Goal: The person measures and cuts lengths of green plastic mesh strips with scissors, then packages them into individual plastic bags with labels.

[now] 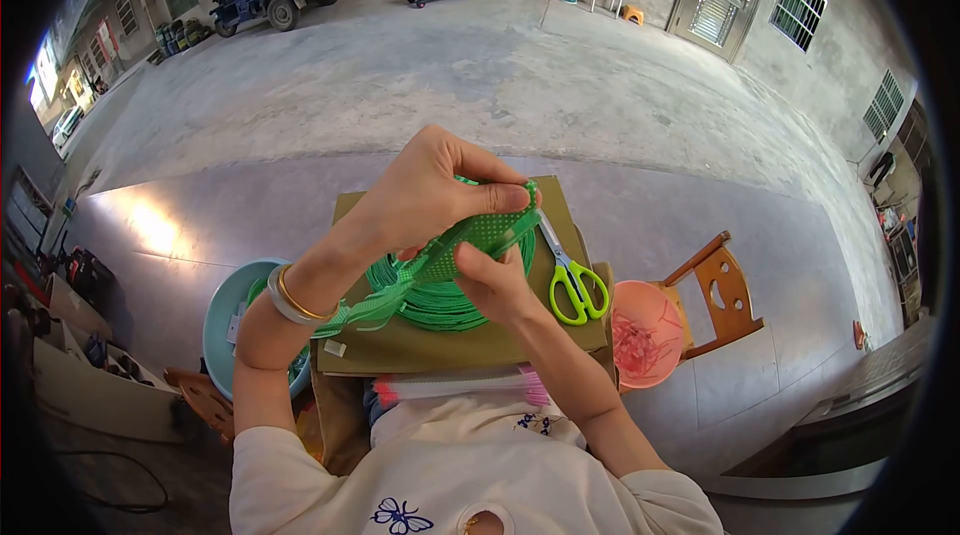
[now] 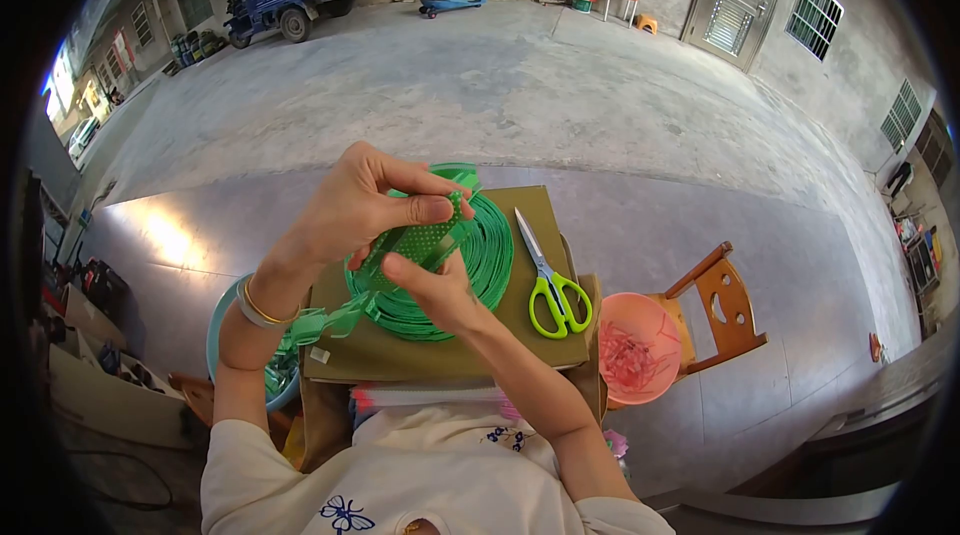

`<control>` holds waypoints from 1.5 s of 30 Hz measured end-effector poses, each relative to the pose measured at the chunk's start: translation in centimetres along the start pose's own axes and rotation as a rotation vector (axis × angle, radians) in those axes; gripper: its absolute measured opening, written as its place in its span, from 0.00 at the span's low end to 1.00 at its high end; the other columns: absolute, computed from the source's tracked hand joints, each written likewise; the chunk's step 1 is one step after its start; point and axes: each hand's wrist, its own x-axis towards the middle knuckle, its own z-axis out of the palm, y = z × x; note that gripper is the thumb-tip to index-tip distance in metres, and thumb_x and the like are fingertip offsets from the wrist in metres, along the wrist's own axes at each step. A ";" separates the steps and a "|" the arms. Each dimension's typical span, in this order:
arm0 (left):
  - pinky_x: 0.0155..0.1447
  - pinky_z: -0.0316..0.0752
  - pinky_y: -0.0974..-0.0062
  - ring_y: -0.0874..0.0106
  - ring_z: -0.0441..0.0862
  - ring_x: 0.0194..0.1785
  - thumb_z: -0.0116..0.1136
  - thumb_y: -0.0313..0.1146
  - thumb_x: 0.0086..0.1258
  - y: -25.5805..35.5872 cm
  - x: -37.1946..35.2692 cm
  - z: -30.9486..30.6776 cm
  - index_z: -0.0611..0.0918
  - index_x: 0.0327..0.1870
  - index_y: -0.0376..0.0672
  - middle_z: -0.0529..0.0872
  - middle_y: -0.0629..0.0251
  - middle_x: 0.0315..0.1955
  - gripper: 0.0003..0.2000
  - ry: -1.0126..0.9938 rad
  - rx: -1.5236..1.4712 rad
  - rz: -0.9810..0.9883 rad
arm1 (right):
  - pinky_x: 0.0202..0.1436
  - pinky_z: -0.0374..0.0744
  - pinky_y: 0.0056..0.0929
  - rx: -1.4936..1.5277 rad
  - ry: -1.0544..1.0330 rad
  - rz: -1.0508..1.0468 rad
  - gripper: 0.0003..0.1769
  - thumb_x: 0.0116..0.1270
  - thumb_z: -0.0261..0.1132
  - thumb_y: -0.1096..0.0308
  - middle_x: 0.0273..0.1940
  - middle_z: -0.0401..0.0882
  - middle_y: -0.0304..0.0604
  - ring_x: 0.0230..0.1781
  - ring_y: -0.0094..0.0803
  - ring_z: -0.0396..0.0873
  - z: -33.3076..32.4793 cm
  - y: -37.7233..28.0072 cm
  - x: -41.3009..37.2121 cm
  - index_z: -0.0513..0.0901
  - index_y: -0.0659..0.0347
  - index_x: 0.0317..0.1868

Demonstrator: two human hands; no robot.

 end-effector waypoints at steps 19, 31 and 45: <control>0.47 0.74 0.80 0.73 0.83 0.40 0.59 0.27 0.63 -6.0 -4.0 -3.3 0.78 0.44 0.31 0.85 0.60 0.32 0.11 -0.477 -0.224 -0.212 | 0.63 0.70 0.43 0.194 0.389 -0.380 0.13 0.73 0.45 0.68 0.53 0.73 0.54 0.58 0.46 0.70 -9.7 -11.5 0.3 0.68 0.68 0.52; 0.62 0.64 0.67 0.61 0.64 0.66 0.64 0.30 0.58 -1.4 -2.0 -2.0 0.85 0.35 0.35 0.64 0.45 0.64 0.08 -0.107 0.102 0.462 | 0.47 0.77 0.36 -0.029 0.558 -0.110 0.23 0.69 0.51 0.50 0.39 0.76 0.44 0.42 0.33 0.76 -5.9 -2.2 3.2 0.72 0.64 0.50; 0.13 0.60 0.87 0.87 0.70 0.14 0.61 0.38 0.62 -2.6 3.3 -1.5 0.81 0.45 0.34 0.71 0.54 0.60 0.17 0.143 -0.119 0.021 | 0.40 0.78 0.33 0.037 0.156 0.063 0.23 0.70 0.48 0.48 0.34 0.74 0.42 0.36 0.35 0.77 -0.3 -0.1 3.3 0.73 0.62 0.44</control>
